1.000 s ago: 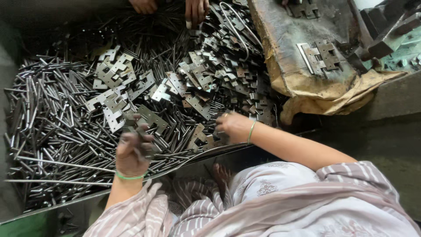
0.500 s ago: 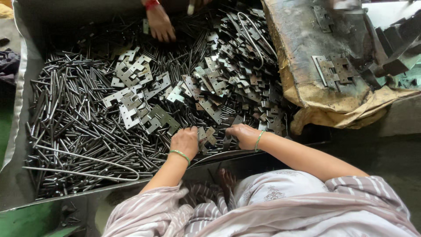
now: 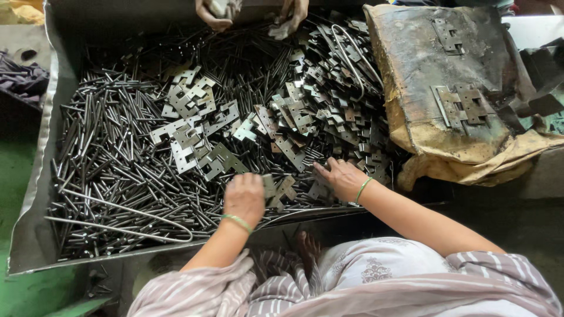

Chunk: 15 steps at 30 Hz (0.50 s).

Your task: The person sits on the floor and sorts metal parts from a large bin, picking up small metal plates and rods by hand and moving them into a separate pile. Other workers are visible nearby, also handling the parts.

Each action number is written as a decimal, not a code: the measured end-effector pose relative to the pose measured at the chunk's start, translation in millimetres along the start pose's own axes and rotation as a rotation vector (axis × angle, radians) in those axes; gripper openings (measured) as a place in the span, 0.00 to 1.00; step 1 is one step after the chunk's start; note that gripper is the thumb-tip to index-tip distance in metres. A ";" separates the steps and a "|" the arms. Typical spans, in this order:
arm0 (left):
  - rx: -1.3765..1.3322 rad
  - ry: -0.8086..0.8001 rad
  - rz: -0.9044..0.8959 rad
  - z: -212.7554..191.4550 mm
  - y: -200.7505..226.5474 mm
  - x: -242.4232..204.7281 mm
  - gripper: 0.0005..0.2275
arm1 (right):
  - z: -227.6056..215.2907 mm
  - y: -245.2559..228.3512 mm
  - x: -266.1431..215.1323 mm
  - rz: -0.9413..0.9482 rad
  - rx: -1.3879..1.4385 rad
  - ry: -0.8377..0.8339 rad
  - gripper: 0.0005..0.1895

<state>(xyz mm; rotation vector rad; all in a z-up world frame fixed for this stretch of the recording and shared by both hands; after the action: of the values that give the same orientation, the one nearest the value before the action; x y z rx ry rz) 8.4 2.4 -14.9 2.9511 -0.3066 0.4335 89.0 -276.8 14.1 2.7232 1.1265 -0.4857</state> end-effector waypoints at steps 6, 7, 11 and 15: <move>-1.215 0.318 -0.526 -28.4 -65.7 -15.4 0.06 | 0.2 17.3 4.4 0.176 0.207 -0.131 0.39; -1.629 0.380 -0.713 -26.3 -71.8 -14.0 0.07 | -4.5 22.6 7.1 0.236 0.353 -0.136 0.35; -2.507 0.447 -1.139 -18.1 -61.1 -6.1 0.11 | -23.0 14.8 18.5 0.329 1.036 0.013 0.26; -2.631 0.056 -1.093 -8.7 1.5 -2.9 0.13 | -34.5 -38.2 29.0 0.112 1.440 0.399 0.27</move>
<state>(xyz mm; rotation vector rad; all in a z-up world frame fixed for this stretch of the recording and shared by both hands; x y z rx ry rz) 3.0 3.0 -7.4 0.2294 0.4606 -0.1623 89.4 -221.8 35.3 4.2228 0.7567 -1.0816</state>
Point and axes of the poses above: each hand's wrist, its own x-axis towards the middle knuckle, its own z-axis out of the palm, y = z × x, the point moved 1 cm from there along x, towards the middle knuckle, and after that the axes turned 4 degrees about y, right-handed, at the moved point
